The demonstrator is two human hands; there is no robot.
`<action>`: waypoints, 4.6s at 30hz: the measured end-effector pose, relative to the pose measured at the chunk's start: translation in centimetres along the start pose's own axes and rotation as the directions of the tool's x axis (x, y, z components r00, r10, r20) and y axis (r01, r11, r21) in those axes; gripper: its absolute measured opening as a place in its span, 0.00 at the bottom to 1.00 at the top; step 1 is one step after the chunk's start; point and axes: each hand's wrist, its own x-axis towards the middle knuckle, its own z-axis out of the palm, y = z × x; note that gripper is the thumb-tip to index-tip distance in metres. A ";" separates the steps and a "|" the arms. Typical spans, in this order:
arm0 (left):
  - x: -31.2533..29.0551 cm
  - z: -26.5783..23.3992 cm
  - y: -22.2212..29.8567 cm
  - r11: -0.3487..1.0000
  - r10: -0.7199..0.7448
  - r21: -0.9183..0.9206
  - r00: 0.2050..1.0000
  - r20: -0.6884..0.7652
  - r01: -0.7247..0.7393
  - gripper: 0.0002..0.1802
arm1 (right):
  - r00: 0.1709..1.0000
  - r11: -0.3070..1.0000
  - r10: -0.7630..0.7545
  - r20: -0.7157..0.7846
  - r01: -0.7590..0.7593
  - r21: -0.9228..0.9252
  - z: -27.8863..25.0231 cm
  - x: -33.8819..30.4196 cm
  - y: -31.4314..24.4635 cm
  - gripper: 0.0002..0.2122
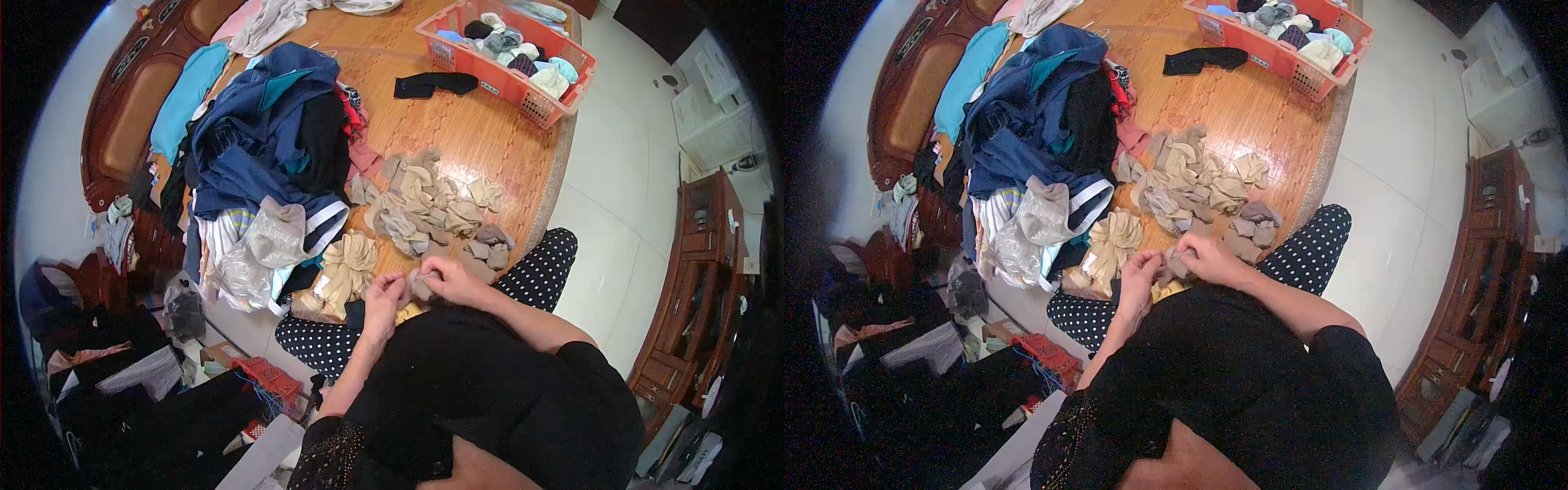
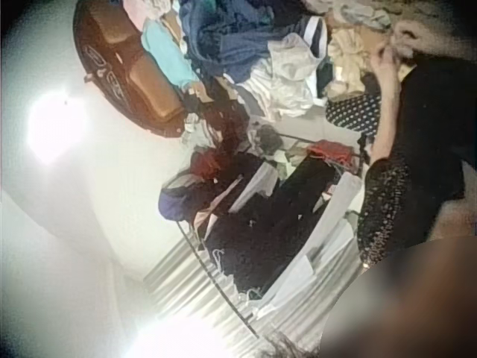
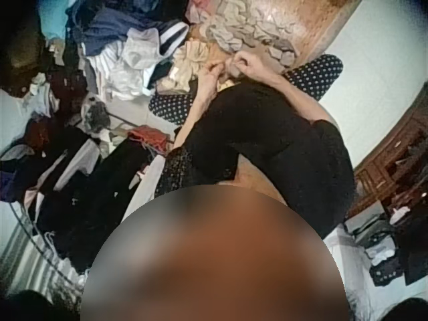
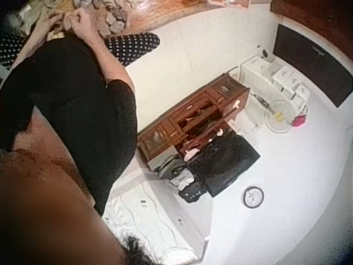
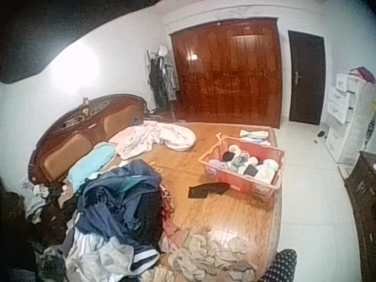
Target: Sorting and pairing socks from a pile on a wooden table and placing them into a basket.
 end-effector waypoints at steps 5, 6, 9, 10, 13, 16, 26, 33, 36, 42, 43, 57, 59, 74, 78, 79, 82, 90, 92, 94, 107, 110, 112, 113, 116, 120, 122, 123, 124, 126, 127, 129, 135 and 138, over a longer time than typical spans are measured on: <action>1.9 -1.9 -0.2 0.999 0.035 0.008 0.998 -0.056 -0.035 0.06 | 0.998 0.985 0.052 0.035 -0.046 -0.167 -4.7 -0.7 2.3 0.07; 2.2 -1.9 -0.1 1.000 0.022 0.022 0.999 -0.043 -0.021 0.06 | 0.997 0.960 0.043 0.066 -0.023 -0.281 -5.4 -0.9 2.8 0.07; 2.8 -1.3 0.3 0.998 0.039 0.053 0.999 -0.024 -0.038 0.07 | 0.993 0.824 0.010 0.120 0.060 -0.563 -6.4 -1.8 4.4 0.06; 3.0 -1.2 0.3 0.998 0.042 0.052 0.999 -0.022 -0.041 0.07 | 0.986 0.719 -0.018 0.163 0.126 -0.683 -6.5 -1.9 5.0 0.06; 3.5 -1.4 0.0 0.999 0.026 0.046 0.999 -0.023 -0.025 0.07 | 0.956 0.741 0.077 0.285 0.136 -0.657 -6.9 -1.4 3.8 0.07; 3.6 -1.5 -0.3 0.998 0.003 0.056 1.000 -0.009 -0.002 0.07 | 0.977 0.762 0.114 0.180 0.031 -0.647 -8.2 -0.1 3.2 0.08; 4.6 -2.3 -0.7 0.993 -0.003 0.117 1.000 -0.027 0.006 0.09 | 0.924 0.753 0.042 -0.380 -0.279 -0.596 -14.2 5.1 7.5 0.29; 6.1 -1.1 0.1 0.155 0.608 0.880 0.746 0.273 -0.448 0.26 | 0.939 0.619 0.264 -0.221 -0.341 -0.708 -13.3 6.4 6.0 0.47; 6.4 1.8 2.4 0.076 0.537 0.901 0.779 0.324 -0.427 0.34 | 0.956 0.609 0.224 -0.189 -0.289 -0.739 -12.5 6.4 6.7 0.44; 8.6 1.8 2.3 -0.190 0.199 0.897 0.879 0.433 -0.399 0.32 | 0.980 0.687 0.056 -0.193 -0.178 -0.705 -10.3 8.1 7.1 0.26; 8.8 1.5 1.7 -0.188 0.204 0.899 0.880 0.429 -0.395 0.32 | 0.981 0.686 0.052 -0.187 -0.171 -0.707 -10.1 8.8 6.9 0.26; 4.6 -1.5 -0.3 0.318 0.485 0.836 0.834 0.261 -0.447 0.14 | 0.980 0.880 0.138 -0.144 -0.188 -0.436 -3.4 22.3 4.7 0.22; 4.4 -2.7 -1.1 0.359 0.494 0.829 0.841 0.221 -0.429 0.13 | 0.972 0.833 0.141 -0.186 -0.218 -0.509 -2.9 22.6 5.2 0.21; 5.7 -1.1 0.9 0.727 0.324 0.638 0.946 0.007 -0.254 0.12 | 0.997 0.011 0.074 -0.016 0.015 1.000 -9.7 16.7 4.2 0.17; 6.0 -0.7 1.0 0.819 0.320 0.488 0.946 0.050 -0.302 0.12 | 0.996 -0.116 -0.039 -0.081 0.076 0.990 -9.1 14.9 1.8 0.19; 6.0 -0.6 1.1 0.872 0.296 0.395 0.954 0.043 -0.289 0.12 | 0.996 -0.117 -0.042 -0.084 0.078 0.990 -9.0 14.6 1.8 0.19; 6.4 -0.2 1.7 0.937 0.257 0.231 0.965 0.047 -0.261 0.15 | 0.995 -0.165 -0.063 -0.077 0.066 0.984 -8.9 14.0 1.8 0.18; 5.6 1.9 5.2 0.949 0.125 -0.310 0.967 0.223 -0.052 0.28 | 0.989 -0.205 -0.123 -0.087 0.060 0.977 -7.9 11.8 -1.0 0.22; 5.1 2.6 6.0 0.891 0.161 -0.449 0.873 0.459 0.072 0.26 | 0.991 -0.218 -0.103 -0.086 0.062 0.974 -7.8 11.6 -0.9 0.22; 5.2 2.9 5.7 0.901 0.170 -0.429 0.861 0.479 0.061 0.24 | 0.993 -0.231 -0.084 -0.086 0.065 0.971 -8.0 11.4 -0.6 0.23; 6.1 3.9 5.1 0.855 -0.089 -0.423 0.889 0.450 0.299 0.42 | 0.990 -0.244 -0.135 -0.043 0.009 0.970 -6.9 9.4 -1.9 0.25; 7.1 3.8 4.4 0.869 -0.111 -0.383 0.878 0.466 0.314 0.42 | 0.986 -0.192 -0.166 -0.013 -0.020 0.981 -6.1 8.1 -2.7 0.25; 7.2 4.0 4.3 0.891 -0.093 -0.361 0.888 0.450 0.276 0.39 | 0.984 -0.179 -0.180 -0.002 -0.031 0.983 -5.8 7.4 -2.9 0.26; 7.2 4.2 4.3 0.910 -0.071 -0.341 0.898 0.433 0.237 0.36 | 0.984 -0.190 -0.180 0.007 -0.042 0.981 -5.6 7.0 -3.0 0.27; 7.5 4.6 3.9 0.935 -0.035 -0.332 0.961 0.273 0.129 0.27 | 0.990 -0.201 -0.139 -0.005 -0.024 0.979 -5.7 6.7 -2.4 0.28; 7.5 2.8 3.0 0.866 0.045 -0.492 0.966 0.255 0.089 0.17 | 0.984 -0.230 -0.009 -0.179 0.172 0.958 -6.1 6.9 -1.0 0.27; 6.9 2.5 3.1 0.739 0.199 -0.673 0.966 0.167 -0.035 0.10 | 0.975 -0.230 0.018 -0.222 0.220 0.948 -6.8 6.6 -0.1 0.26; 6.2 2.5 3.7 0.718 0.229 -0.694 0.959 0.169 -0.049 0.06 | 0.964 -0.226 0.043 -0.263 0.266 0.937 -7.1 6.5 0.3 0.26; 6.1 2.3 3.7 0.719 0.227 -0.693 0.959 0.168 -0.049 0.06 | 0.964 -0.229 0.045 -0.263 0.266 0.936 -7.1 6.4 0.6 0.26; 5.9 1.9 3.7 0.592 0.344 -0.804 0.918 0.196 -0.050 0.07 | 0.942 -0.223 0.176 -0.287 0.322 0.920 -7.1 6.3 0.9 0.24; 5.8 1.8 3.6 0.592 0.345 -0.804 0.918 0.195 -0.052 0.07 | 0.942 -0.224 0.175 -0.286 0.321 0.920 -6.9 6.3 1.0 0.24; 5.5 1.9 3.8 0.566 0.343 -0.824 0.917 0.204 -0.029 0.07 | 0.926 -0.225 0.239 -0.294 0.347 0.911 -6.6 6.2 1.1 0.23; 4.6 2.5 4.7 0.563 0.291 -0.826 0.943 0.163 -0.031 0.05 | 0.919 -0.200 0.256 -0.298 0.352 0.914 -6.5 5.9 1.0 0.21; 5.4 1.4 3.7 0.552 0.333 -0.834 0.915 0.229 0.008 0.06 | 0.933 -0.200 0.232 -0.275 0.322 0.925 -6.5 5.9 1.6 0.20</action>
